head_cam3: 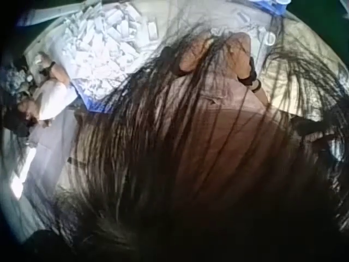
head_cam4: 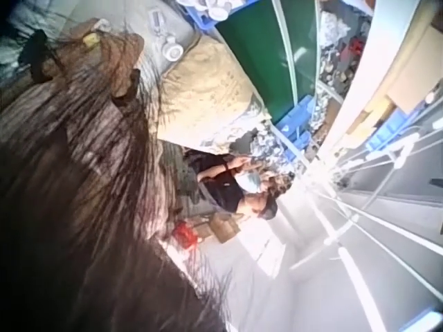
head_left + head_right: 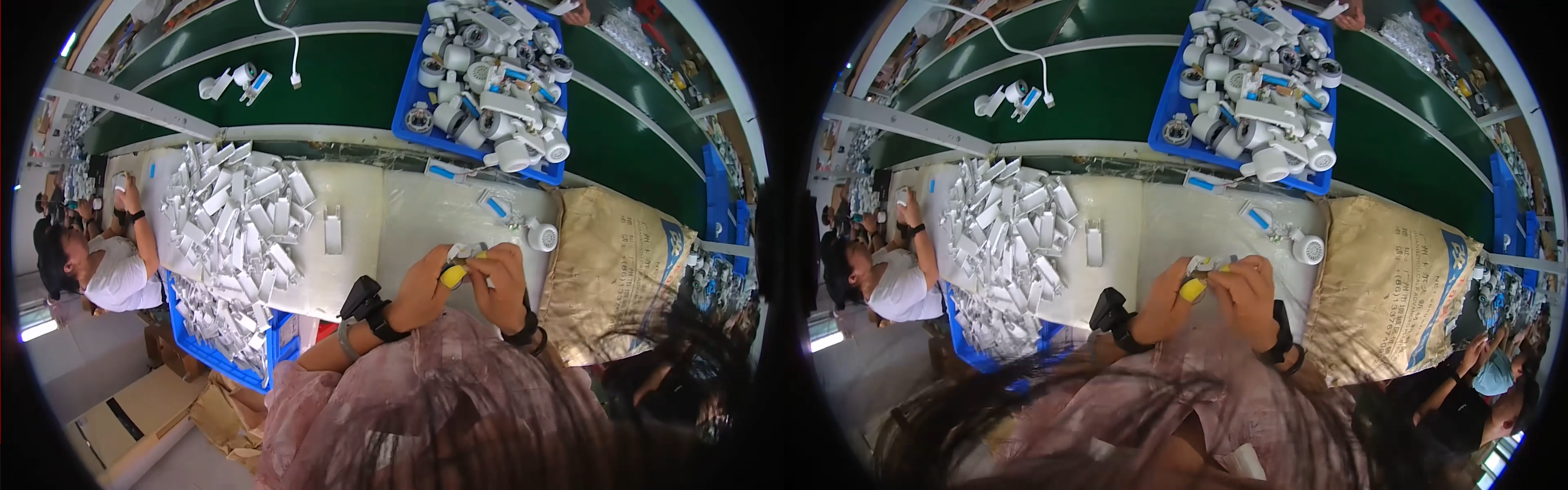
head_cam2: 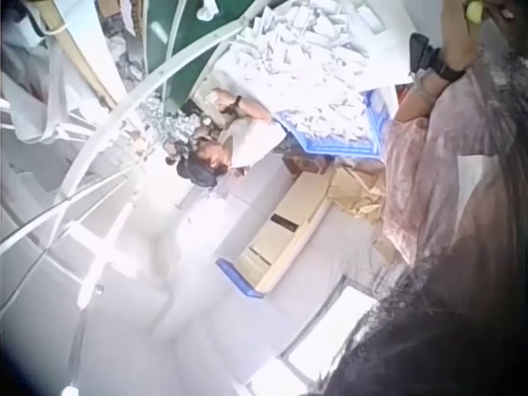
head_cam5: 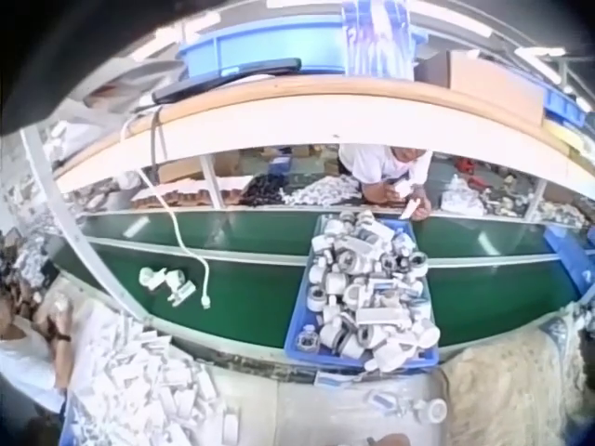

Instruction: The person assembles electronic devices by connecting wires from a motor component to a circuit board inside a white plastic housing. They snap the motor into the housing, add a white plastic cover, and place the completed unit into a blue bin.

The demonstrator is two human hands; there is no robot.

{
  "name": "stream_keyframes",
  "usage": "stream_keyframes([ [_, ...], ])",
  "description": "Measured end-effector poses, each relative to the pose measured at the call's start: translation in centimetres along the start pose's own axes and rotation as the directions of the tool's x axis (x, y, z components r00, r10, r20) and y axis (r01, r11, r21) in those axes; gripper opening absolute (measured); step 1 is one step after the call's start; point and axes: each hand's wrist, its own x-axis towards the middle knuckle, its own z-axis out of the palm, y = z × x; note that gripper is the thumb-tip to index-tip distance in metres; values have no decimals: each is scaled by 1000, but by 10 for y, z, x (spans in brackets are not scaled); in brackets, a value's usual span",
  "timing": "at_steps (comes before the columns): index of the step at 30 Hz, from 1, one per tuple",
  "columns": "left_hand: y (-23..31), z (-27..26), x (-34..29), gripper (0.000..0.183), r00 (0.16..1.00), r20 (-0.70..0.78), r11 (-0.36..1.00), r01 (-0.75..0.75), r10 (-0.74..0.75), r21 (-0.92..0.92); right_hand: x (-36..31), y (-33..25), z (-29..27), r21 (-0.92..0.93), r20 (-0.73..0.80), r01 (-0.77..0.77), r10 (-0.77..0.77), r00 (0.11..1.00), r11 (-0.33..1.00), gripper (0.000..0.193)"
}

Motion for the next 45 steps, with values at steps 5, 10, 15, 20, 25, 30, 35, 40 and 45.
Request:
stream_keyframes([
  [5, 5, 1, -2, 16, 992, -118, 998, -58, 54, -29, 5, -6, 5, -12, 9, 52, -52, 999, 999, 23],
  [10, -11, 4, 9, 16, 995, -92, 999, -41, 40, -10, -4, 5, 16, -56, -74, -1, -3, 997, 998, 24],
  [15, -38, -10, 12, 28, 998, -30, 986, 55, -60, -155, 9, 7, 13, -70, 98, -85, 92, 991, 994, 34],
  [20, -79, -49, 19, 30, 872, 142, 565, 419, -469, -711, 22, 75, -28, 219, 195, -463, 427, 883, 859, 85],
  [25, -50, -102, 65, 40, 976, -87, 890, 141, -197, -434, 48, 102, -119, 403, -237, -397, 513, 825, 825, 32],
  [30, -61, -155, 102, 41, 959, -208, 926, 109, -193, -362, 11, 123, -104, 17, -2, -547, 547, 837, 837, 26],
  [35, -90, -209, 154, 31, 944, -267, 940, 101, -194, -325, -10, 129, -69, -432, 247, -189, 317, 916, 882, 38],
  [40, -146, -246, 181, 32, 572, -669, 592, 355, 474, 723, -10, 141, -35, -399, 314, -24, 162, 936, 916, 34],
  [45, -130, -124, 136, 48, 903, -194, 760, -188, 382, 622, -12, 156, -28, -381, 318, -43, 175, 932, 923, 18],
])
